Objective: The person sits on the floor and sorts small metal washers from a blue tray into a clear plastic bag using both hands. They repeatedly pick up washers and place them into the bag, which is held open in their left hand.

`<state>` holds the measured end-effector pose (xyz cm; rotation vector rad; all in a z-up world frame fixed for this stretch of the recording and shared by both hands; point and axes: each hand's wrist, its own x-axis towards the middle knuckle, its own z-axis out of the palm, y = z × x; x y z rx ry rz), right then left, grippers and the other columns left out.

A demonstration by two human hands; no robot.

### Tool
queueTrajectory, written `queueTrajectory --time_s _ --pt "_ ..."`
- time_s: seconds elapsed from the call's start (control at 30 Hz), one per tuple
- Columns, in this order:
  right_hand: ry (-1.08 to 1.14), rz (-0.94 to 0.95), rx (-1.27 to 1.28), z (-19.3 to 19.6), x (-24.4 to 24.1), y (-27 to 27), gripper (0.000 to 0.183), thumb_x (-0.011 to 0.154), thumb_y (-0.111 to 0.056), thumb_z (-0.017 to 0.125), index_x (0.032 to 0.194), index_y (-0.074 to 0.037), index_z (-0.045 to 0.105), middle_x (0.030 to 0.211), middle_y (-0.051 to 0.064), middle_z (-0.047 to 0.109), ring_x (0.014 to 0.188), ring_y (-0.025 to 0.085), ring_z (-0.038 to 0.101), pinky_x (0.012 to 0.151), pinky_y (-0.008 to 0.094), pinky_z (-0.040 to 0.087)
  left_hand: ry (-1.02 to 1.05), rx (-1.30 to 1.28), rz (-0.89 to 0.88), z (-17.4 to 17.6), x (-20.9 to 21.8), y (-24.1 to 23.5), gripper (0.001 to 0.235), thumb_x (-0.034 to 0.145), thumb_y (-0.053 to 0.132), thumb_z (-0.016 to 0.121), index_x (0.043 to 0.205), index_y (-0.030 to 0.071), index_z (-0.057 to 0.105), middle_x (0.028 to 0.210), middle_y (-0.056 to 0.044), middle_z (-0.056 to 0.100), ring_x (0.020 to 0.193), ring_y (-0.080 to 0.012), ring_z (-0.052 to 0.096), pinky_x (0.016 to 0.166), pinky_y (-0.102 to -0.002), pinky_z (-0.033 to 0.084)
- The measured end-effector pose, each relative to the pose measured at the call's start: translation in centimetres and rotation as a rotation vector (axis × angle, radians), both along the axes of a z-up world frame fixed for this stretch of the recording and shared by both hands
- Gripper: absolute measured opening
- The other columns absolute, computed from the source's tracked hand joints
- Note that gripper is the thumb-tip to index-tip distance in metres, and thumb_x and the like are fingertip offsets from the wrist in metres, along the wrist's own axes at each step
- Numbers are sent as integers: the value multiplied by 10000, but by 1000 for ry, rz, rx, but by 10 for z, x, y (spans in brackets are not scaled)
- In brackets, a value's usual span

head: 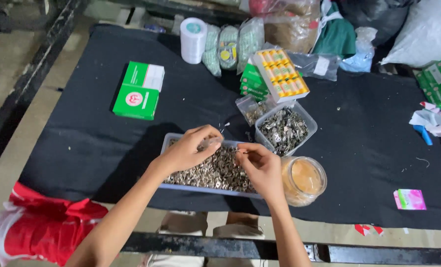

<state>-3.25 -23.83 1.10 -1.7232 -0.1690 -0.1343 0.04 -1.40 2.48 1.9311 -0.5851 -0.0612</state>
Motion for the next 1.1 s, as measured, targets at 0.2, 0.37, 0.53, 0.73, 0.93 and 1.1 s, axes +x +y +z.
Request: queueTrajectory --time_s 0.2,0.37,0.53,0.73,0.93,1.1 --pt "-332 32 32 106 9 -11 184 845 59 786 1016 89 723 854 205 719 784 233 712 689 376 624 -122 -45 -183 113 3 -10 292 919 307 688 1110 85 690 921 -168 758 832 -346 719 697 -452 567" --pt "-527 74 -399 188 -26 6 65 888 1 740 944 32 728 975 176 761 914 242 760 843 315 596 -291 -83 -259 155 -10 -16 301 895 310 726 1093 101 640 909 -9 716 771 -111 659 667 -244 476" --pt "-555 165 -591 197 -44 4 132 929 -55 630 972 -40 754 1009 98 795 921 177 799 855 270 584 -275 -70 -242 153 -24 -11 287 864 254 781 1070 112 640 906 -1 714 752 -143 655 652 -263 451" --pt "-604 276 -522 193 -47 10 331 962 -189 551 1176 28 681 1247 200 672 1137 288 737 1026 366 567 -234 -164 -204 137 -26 -6 323 852 203 798 1116 105 639 947 4 725 826 -125 684 712 -263 471" --pt "-216 94 -570 120 -16 -10 260 988 -278 550 1129 -136 717 1081 25 740 856 144 688 599 296 554 -49 -177 66 45 -38 -1 439 1052 350 381 1192 81 698 1209 -27 729 1094 -139 689 930 -275 485" --pt "-9 212 -619 32 -31 -9 226 988 -232 604 1080 -87 750 953 34 743 824 161 723 708 304 556 134 -14 85 -25 -55 -2 481 1057 303 265 1313 118 627 992 -15 700 521 -147 516 639 -286 441"
